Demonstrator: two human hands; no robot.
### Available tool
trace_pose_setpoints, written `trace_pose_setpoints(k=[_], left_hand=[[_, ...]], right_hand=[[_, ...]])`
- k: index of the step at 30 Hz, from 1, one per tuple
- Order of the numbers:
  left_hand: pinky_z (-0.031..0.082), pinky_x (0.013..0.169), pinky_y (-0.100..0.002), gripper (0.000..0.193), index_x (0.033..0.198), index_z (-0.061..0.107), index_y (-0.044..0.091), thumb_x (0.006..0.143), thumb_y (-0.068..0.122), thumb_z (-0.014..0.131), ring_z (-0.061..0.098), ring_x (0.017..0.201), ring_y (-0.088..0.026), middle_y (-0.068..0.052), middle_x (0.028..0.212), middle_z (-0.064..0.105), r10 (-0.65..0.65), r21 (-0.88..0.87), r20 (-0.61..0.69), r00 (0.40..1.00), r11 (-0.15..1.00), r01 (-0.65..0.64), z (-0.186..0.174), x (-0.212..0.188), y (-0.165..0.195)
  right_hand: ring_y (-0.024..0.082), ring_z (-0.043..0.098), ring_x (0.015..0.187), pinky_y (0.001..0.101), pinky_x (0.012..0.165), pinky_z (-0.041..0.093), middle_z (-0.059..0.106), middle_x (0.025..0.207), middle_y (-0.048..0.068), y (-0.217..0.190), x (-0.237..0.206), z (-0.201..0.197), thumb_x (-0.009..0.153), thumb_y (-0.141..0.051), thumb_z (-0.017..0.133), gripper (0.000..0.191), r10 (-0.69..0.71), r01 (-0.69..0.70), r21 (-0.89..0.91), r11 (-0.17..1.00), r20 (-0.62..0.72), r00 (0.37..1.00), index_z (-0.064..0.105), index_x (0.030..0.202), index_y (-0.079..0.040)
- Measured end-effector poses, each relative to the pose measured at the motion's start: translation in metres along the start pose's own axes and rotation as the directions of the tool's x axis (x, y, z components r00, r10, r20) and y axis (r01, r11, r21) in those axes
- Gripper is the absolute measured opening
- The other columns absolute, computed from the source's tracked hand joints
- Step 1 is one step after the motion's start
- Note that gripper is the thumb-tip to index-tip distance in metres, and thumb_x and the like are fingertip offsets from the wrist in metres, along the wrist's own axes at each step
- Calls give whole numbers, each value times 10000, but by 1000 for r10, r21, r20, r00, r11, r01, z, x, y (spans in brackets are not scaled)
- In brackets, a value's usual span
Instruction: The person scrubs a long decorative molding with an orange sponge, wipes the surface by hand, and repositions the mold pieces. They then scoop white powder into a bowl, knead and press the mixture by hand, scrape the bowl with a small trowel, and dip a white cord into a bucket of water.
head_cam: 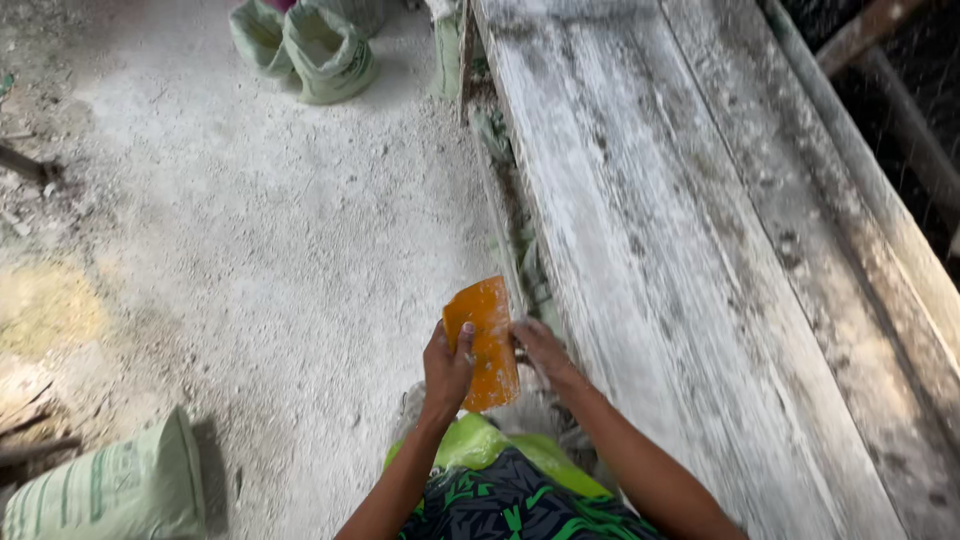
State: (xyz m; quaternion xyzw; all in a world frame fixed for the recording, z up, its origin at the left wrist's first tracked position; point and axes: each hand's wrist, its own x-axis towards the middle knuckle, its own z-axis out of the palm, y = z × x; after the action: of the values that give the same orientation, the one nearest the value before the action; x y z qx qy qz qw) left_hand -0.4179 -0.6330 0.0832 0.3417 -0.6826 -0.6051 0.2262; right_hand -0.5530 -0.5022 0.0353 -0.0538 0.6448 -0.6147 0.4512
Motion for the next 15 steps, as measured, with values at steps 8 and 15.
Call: trace_pose_setpoints(k=[8, 15], left_hand=[[534, 816, -304, 331, 1271, 609, -14, 1024, 204, 575, 650, 940, -145, -102, 1078, 734, -73, -242, 16, 997, 967, 74, -9, 183, -7], [515, 910, -304, 341, 1297, 587, -15, 1045, 213, 562, 633, 1028, -139, -91, 1166, 707, -40, -281, 50, 998, 958, 53, -24, 360, 32]], right_hand=[[200, 584, 693, 397, 590, 511, 613, 839, 74, -40, 147, 14, 997, -360, 606, 298, 24, -19, -74, 997, 60, 998, 586, 949, -67], [120, 676, 860, 306, 739, 571, 696, 914, 52, -104, 245, 28, 985, -298, 588, 246, -70, 65, -238, 969, -12, 997, 632, 949, -58]])
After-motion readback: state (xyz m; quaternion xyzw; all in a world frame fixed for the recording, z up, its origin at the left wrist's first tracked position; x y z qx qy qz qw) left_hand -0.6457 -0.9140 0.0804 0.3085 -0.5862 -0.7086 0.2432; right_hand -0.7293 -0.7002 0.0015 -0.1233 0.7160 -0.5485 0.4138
